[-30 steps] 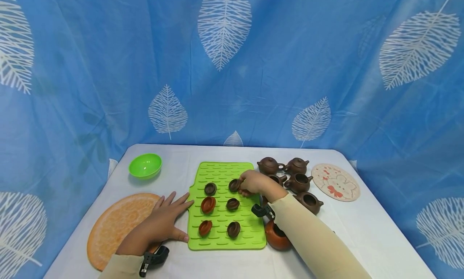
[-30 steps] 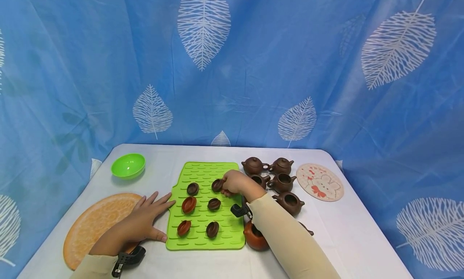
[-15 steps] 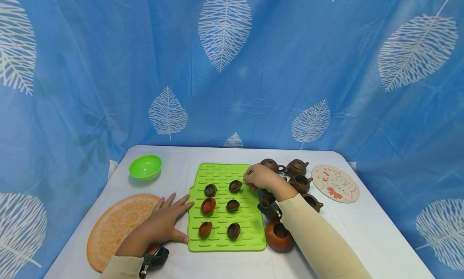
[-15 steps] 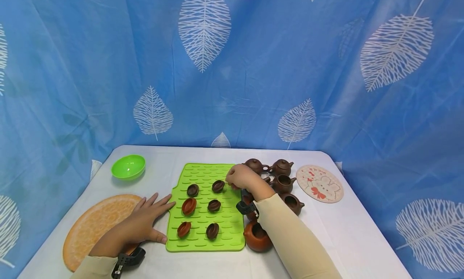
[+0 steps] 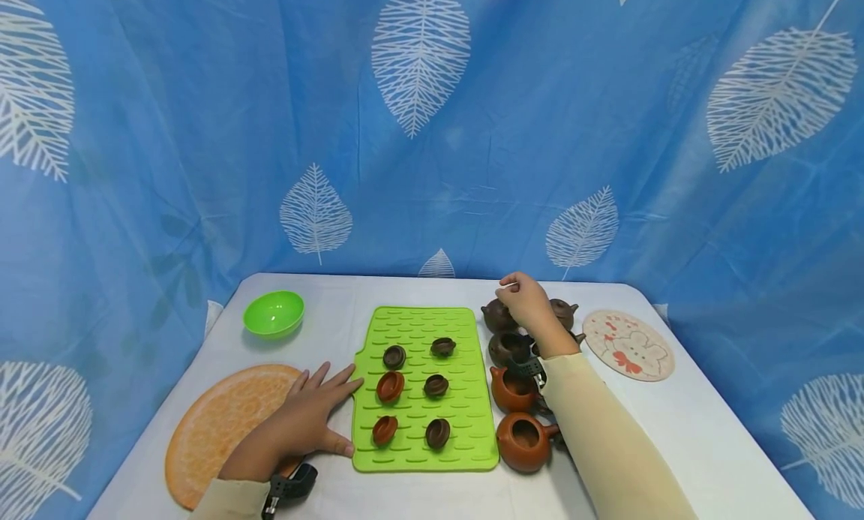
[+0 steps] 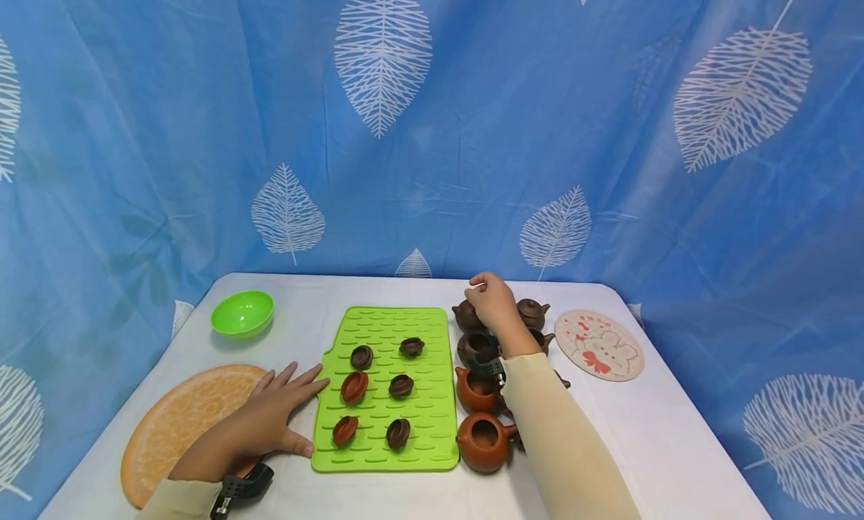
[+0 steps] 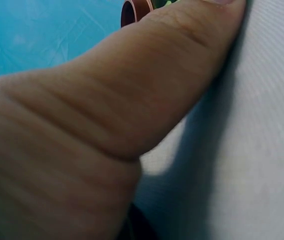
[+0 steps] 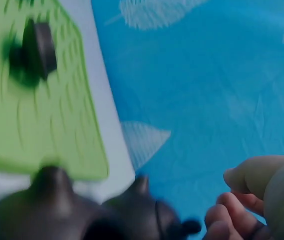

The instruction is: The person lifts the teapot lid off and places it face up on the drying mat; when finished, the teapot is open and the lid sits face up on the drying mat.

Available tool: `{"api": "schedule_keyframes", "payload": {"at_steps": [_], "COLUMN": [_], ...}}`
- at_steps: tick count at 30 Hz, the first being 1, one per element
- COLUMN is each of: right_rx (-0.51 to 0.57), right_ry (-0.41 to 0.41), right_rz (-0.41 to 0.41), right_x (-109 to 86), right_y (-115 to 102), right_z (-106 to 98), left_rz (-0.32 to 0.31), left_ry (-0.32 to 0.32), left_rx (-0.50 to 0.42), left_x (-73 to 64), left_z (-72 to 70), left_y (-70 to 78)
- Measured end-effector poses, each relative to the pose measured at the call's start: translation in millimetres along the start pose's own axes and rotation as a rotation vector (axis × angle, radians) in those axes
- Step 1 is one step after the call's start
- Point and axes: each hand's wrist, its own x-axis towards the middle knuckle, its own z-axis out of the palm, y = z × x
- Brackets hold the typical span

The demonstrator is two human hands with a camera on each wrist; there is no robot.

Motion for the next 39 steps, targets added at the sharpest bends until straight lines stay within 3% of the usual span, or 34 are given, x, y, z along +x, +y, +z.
{"api": "schedule_keyframes", "payload": {"at_steps": [12,23,39], "right_rx": [-0.105,-0.033,-0.010], "right_ry": [0.009,-0.015,-0.021], "right_rz": [0.024,0.057,0.057], "right_x": [7.5,7.2,9.9], "right_y": [24.2,35.1,38.9], "right_z": [-0.2,-3.8,-2.0], "left_rz": [0.003,0.004,0.005], "left_ry": [0.002,0.003,0.001], "left_rx": [-0.004,0.005,-0.007], "left_x": [-0.4,0.6,-0.1], "left_z": [-1.9,-1.1,-1.6], "left_y": [3.0,1.1,2.3]}}
